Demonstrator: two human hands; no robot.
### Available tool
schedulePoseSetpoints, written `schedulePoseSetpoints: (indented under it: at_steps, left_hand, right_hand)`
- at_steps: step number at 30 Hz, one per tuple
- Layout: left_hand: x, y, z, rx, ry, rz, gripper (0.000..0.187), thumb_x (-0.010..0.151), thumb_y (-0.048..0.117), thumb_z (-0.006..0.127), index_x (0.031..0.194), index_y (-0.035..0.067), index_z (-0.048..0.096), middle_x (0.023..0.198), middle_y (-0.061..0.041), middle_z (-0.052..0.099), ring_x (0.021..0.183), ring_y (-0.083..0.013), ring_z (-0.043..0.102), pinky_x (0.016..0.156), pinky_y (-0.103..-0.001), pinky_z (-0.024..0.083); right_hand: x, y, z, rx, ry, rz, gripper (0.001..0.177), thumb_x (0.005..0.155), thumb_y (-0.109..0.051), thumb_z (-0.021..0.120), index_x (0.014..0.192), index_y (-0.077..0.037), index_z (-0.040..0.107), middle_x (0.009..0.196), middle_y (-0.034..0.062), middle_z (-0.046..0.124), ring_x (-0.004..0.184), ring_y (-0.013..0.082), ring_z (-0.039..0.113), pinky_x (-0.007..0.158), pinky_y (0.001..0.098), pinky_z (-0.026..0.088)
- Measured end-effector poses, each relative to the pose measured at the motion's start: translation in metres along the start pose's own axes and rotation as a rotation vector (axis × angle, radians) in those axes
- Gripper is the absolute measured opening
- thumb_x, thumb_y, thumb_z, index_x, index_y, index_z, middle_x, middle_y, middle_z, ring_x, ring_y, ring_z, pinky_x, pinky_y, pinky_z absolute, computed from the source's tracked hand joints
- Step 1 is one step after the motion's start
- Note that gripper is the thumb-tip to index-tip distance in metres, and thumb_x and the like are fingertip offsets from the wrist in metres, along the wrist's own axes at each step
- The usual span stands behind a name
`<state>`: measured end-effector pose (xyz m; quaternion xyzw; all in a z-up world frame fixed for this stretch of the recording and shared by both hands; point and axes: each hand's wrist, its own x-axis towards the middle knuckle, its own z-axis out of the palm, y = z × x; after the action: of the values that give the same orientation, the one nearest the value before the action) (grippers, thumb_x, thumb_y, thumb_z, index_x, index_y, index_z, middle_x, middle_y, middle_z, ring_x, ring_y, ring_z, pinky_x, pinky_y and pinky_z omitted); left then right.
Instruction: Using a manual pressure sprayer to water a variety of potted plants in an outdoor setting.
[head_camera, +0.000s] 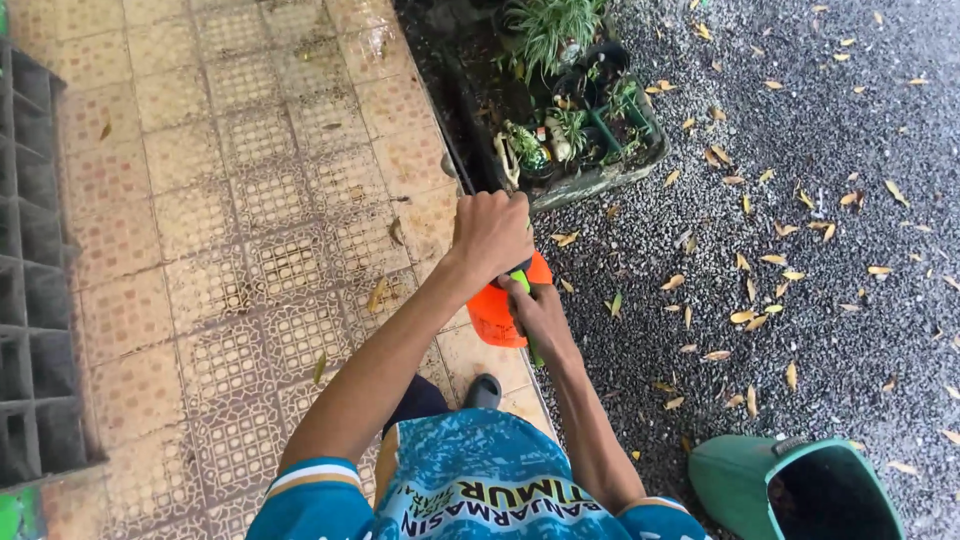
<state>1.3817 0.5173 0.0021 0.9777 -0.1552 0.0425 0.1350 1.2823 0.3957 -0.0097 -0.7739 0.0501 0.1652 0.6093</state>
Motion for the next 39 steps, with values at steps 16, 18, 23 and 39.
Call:
schedulePoseSetpoints:
  at_steps: [16, 18, 23, 39]
  left_hand:
    - [0.168, -0.123, 0.066, -0.146, -0.094, 0.174, 0.036, 0.082, 0.032, 0.066, 0.106, 0.008, 0.056, 0.088, -0.017, 0.070, 0.078, -0.0456, 0.072, 0.070, -0.058, 0.056]
    - [0.190, -0.140, 0.065, -0.277, -0.088, 0.210, 0.037, 0.084, 0.027, 0.066, 0.113, 0.007, 0.053, 0.101, -0.019, 0.070, 0.083, -0.0492, 0.072, 0.073, -0.060, 0.057]
    - [0.231, -0.170, 0.026, -0.527, -0.128, 0.318, 0.033, 0.089, 0.025, 0.064, 0.116, 0.008, 0.055, 0.107, -0.020, 0.069, 0.086, -0.0500, 0.072, 0.075, -0.058, 0.057]
    - [0.383, -0.265, 0.083, -1.094, -0.280, -0.021, 0.068, 0.073, 0.061, 0.084, 0.107, 0.011, 0.053, 0.102, -0.009, 0.061, 0.101, -0.0273, 0.064, 0.088, -0.046, 0.051]
  right_hand:
    - [0.185, -0.077, 0.051, 0.166, 0.238, 0.098, 0.055, 0.104, -0.032, 0.053, 0.053, -0.011, 0.050, 0.043, 0.0023, 0.038, 0.036, 0.0123, 0.034, 0.043, 0.0290, 0.033]
    - [0.216, -0.073, 0.061, 0.206, 0.294, 0.112, 0.059, 0.105, -0.041, 0.054, 0.053, -0.013, 0.048, 0.044, 0.0005, 0.037, 0.037, 0.0111, 0.033, 0.044, 0.0282, 0.032]
    - [0.269, -0.070, 0.069, 0.243, 0.385, 0.147, 0.062, 0.106, -0.041, 0.052, 0.052, -0.011, 0.051, 0.044, 0.0038, 0.040, 0.036, 0.0136, 0.038, 0.041, 0.0295, 0.034]
    - [0.434, -0.101, 0.047, 0.428, 0.438, 0.249, 0.057, 0.107, -0.049, 0.050, 0.074, -0.003, 0.056, 0.055, 0.0050, 0.046, 0.041, 0.0147, 0.048, 0.044, 0.0301, 0.040]
